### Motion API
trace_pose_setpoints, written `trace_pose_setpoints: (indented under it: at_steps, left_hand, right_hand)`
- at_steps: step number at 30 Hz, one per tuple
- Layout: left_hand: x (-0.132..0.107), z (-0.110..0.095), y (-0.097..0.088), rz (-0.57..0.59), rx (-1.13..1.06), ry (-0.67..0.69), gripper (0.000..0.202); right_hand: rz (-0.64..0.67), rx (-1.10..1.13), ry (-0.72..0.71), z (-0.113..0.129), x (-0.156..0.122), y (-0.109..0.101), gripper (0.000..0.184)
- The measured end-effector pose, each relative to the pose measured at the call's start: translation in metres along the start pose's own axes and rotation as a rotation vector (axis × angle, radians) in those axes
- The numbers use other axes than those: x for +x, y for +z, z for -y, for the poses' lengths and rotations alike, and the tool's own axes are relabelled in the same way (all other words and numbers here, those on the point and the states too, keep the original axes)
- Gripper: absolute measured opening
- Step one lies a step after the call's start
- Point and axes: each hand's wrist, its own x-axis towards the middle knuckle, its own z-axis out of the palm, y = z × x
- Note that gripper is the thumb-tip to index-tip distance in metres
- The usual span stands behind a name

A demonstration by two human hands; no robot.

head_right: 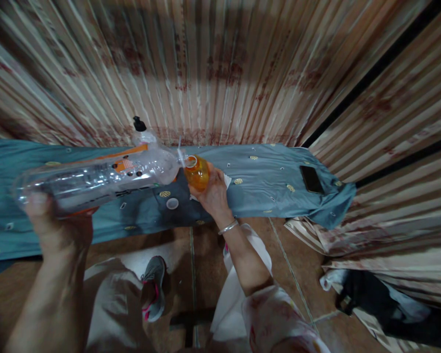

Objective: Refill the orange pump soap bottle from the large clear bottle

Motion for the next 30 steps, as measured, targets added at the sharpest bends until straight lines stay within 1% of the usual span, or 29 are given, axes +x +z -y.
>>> trace_pose_setpoints:
  at_steps: [3,5,14,20,26,30]
  left_hand:
    - [0.0003,0.0003,0.0004,-0.027,-0.114,-0.047,0.053]
    - [0.0004,0.0006,0.0006,-0.032,-0.133,-0.039,0.055]
    - [-0.0004,0.0014,-0.0003,-0.029,-0.086,-0.036,0.053]
    - [-0.0007,-0.0023,0.005,-0.07,-0.11,-0.023,0.052]
    - [-0.0018,-0.0043,0.0047,-0.048,-0.116,-0.05,0.055]
    - [-0.0016,-0.0031,0.0037,-0.039,-0.095,-0.038,0.055]
  right_hand:
    - [-0.002,0.003,0.003,0.0003,0.0,-0.0002,0.082]
    - [-0.002,0.004,-0.001,0.0006,0.0,-0.0005,0.082]
    - [0.024,0.013,0.024,0.0014,0.0,-0.0016,0.08]
    - [0.02,0.012,0.031,0.0033,0.0004,-0.0023,0.081]
    - [0.019,0.01,0.019,0.0016,0.0006,-0.0012,0.081]
    - [0.023,0.006,0.015,0.0007,0.0006,-0.0008,0.081]
